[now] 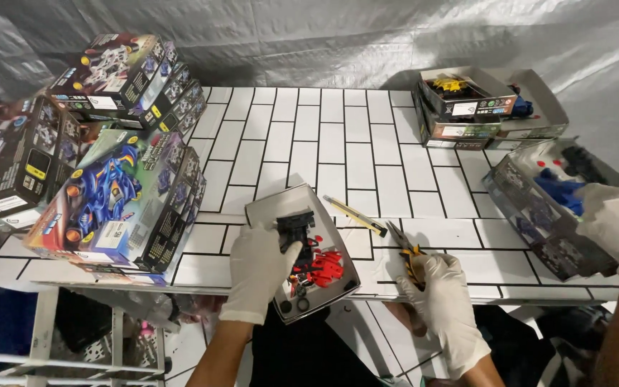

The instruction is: Unboxing and assembling a plastic toy car model kit using hand tools.

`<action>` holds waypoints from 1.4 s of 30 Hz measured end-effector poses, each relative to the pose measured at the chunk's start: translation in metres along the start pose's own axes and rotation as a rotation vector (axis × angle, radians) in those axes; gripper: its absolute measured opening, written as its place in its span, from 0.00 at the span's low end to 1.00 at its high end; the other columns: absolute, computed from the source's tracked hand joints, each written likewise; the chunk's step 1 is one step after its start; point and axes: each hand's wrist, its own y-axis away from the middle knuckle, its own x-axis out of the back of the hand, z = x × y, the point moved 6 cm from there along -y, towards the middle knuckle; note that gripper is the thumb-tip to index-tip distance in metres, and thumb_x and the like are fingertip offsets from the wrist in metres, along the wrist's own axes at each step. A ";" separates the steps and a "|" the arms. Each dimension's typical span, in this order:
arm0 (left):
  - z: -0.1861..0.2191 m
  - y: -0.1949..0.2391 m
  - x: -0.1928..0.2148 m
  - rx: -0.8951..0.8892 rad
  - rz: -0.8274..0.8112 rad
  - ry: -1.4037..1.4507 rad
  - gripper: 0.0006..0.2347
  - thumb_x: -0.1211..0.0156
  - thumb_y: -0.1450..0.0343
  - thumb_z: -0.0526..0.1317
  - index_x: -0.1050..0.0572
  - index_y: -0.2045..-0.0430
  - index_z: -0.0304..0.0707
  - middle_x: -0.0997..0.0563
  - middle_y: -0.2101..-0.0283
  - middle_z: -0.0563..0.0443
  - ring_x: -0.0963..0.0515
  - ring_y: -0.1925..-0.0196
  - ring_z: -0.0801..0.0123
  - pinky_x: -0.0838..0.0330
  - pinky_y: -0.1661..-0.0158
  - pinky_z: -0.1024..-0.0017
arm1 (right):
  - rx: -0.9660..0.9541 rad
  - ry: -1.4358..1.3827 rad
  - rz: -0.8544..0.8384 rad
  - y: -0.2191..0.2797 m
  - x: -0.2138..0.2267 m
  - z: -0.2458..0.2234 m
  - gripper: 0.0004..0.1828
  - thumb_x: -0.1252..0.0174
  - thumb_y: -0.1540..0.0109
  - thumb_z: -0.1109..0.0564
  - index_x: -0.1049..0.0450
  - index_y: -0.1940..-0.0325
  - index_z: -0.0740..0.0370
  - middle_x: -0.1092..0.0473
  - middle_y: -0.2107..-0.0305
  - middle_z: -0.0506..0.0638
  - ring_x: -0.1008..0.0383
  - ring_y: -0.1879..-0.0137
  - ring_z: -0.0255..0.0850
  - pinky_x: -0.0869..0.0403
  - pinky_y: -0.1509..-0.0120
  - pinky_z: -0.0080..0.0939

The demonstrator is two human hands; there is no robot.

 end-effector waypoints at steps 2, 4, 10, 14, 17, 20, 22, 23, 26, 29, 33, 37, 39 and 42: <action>0.004 0.005 -0.010 -0.029 0.010 -0.095 0.30 0.57 0.26 0.69 0.19 0.60 0.41 0.22 0.52 0.46 0.27 0.47 0.53 0.28 0.52 0.60 | 0.126 0.043 0.047 -0.013 -0.020 0.023 0.24 0.31 0.45 0.51 0.27 0.45 0.49 0.32 0.49 0.53 0.30 0.43 0.47 0.26 0.35 0.47; 0.006 0.010 -0.015 -0.055 0.023 -0.187 0.35 0.59 0.28 0.73 0.18 0.59 0.39 0.22 0.51 0.47 0.28 0.46 0.53 0.30 0.52 0.60 | 0.255 0.087 0.095 -0.009 -0.017 0.013 0.27 0.32 0.45 0.51 0.29 0.43 0.51 0.29 0.51 0.54 0.37 0.36 0.49 0.29 0.34 0.47; 0.007 0.017 -0.015 -0.074 0.127 -0.087 0.29 0.54 0.30 0.70 0.15 0.67 0.48 0.37 0.28 0.53 0.24 0.46 0.56 0.31 0.55 0.57 | -0.463 -1.116 0.211 -0.014 -0.014 0.012 0.16 0.44 0.37 0.57 0.36 0.45 0.51 0.25 0.55 0.54 0.26 0.46 0.42 0.29 0.40 0.40; 0.003 0.013 -0.028 -0.045 0.160 -0.009 0.27 0.52 0.29 0.69 0.16 0.66 0.49 0.23 0.50 0.47 0.26 0.48 0.50 0.31 0.53 0.55 | 0.420 0.142 0.247 -0.015 0.004 -0.046 0.17 0.40 0.40 0.51 0.23 0.46 0.50 0.27 0.48 0.51 0.35 0.36 0.53 0.29 0.33 0.53; 0.005 0.013 -0.025 -0.018 0.122 0.012 0.25 0.52 0.29 0.68 0.18 0.62 0.51 0.22 0.55 0.48 0.27 0.49 0.52 0.32 0.52 0.55 | 0.554 0.039 0.146 -0.021 -0.007 -0.104 0.13 0.40 0.38 0.49 0.20 0.50 0.50 0.24 0.56 0.49 0.33 0.49 0.48 0.29 0.45 0.52; 0.005 0.015 -0.029 0.024 0.043 -0.026 0.27 0.57 0.28 0.69 0.19 0.57 0.53 0.23 0.53 0.49 0.29 0.47 0.53 0.31 0.51 0.56 | 0.571 0.262 -0.205 -0.051 -0.040 -0.174 0.22 0.41 0.37 0.59 0.29 0.41 0.37 0.34 0.49 0.51 0.32 0.49 0.47 0.30 0.41 0.45; 0.003 0.016 -0.029 0.042 0.038 -0.063 0.27 0.59 0.28 0.70 0.20 0.57 0.54 0.23 0.55 0.51 0.29 0.46 0.54 0.30 0.51 0.57 | 0.279 0.595 -0.580 -0.075 -0.091 -0.164 0.40 0.44 0.34 0.66 0.39 0.27 0.24 0.46 0.34 0.56 0.30 0.38 0.48 0.29 0.28 0.44; 0.003 0.017 -0.028 0.035 0.028 -0.036 0.26 0.57 0.28 0.69 0.20 0.57 0.52 0.23 0.54 0.50 0.29 0.46 0.53 0.30 0.51 0.56 | 0.597 0.695 -0.289 -0.087 -0.112 -0.167 0.30 0.44 0.42 0.66 0.32 0.45 0.31 0.42 0.53 0.47 0.34 0.50 0.45 0.33 0.50 0.41; -0.001 0.014 -0.035 0.012 0.089 -0.002 0.25 0.56 0.28 0.67 0.19 0.57 0.52 0.23 0.56 0.50 0.29 0.49 0.51 0.30 0.53 0.54 | 0.952 0.961 0.154 -0.087 -0.141 -0.172 0.23 0.47 0.48 0.69 0.27 0.60 0.40 0.37 0.73 0.40 0.36 0.62 0.41 0.39 0.71 0.38; -0.003 0.016 -0.035 -0.017 0.138 0.040 0.23 0.55 0.28 0.65 0.19 0.59 0.53 0.23 0.59 0.50 0.28 0.51 0.50 0.31 0.55 0.53 | 0.993 1.153 0.251 -0.077 -0.136 -0.176 0.23 0.50 0.44 0.69 0.28 0.56 0.40 0.36 0.71 0.42 0.35 0.61 0.41 0.39 0.69 0.40; -0.009 0.027 0.003 0.118 0.032 0.495 0.19 0.49 0.30 0.58 0.19 0.54 0.51 0.22 0.55 0.51 0.31 0.46 0.56 0.32 0.46 0.57 | 1.130 0.779 0.296 -0.083 -0.112 -0.178 0.28 0.44 0.49 0.77 0.26 0.51 0.53 0.36 0.72 0.47 0.32 0.67 0.45 0.31 0.69 0.43; -0.027 0.021 0.025 0.240 0.143 0.911 0.26 0.45 0.30 0.52 0.31 0.37 0.44 0.28 0.37 0.46 0.33 0.32 0.59 0.40 0.33 0.61 | 0.606 -0.037 -0.365 -0.088 -0.070 -0.202 0.12 0.48 0.37 0.60 0.23 0.53 0.50 0.38 0.74 0.43 0.33 0.68 0.37 0.33 0.58 0.37; -0.021 0.029 0.052 0.346 -0.023 1.246 0.24 0.46 0.28 0.49 0.32 0.35 0.52 0.22 0.38 0.56 0.24 0.37 0.69 0.32 0.37 0.67 | 1.169 -0.256 0.008 -0.068 -0.045 -0.218 0.24 0.42 0.42 0.71 0.30 0.44 0.55 0.31 0.54 0.48 0.27 0.48 0.40 0.25 0.39 0.36; -0.016 0.020 0.060 0.328 -0.004 1.513 0.15 0.46 0.26 0.39 0.25 0.44 0.41 0.17 0.47 0.51 0.18 0.48 0.69 0.23 0.47 0.74 | 0.914 -0.093 -0.133 -0.089 -0.073 -0.215 0.21 0.40 0.39 0.58 0.25 0.41 0.46 0.31 0.50 0.44 0.28 0.41 0.36 0.26 0.35 0.38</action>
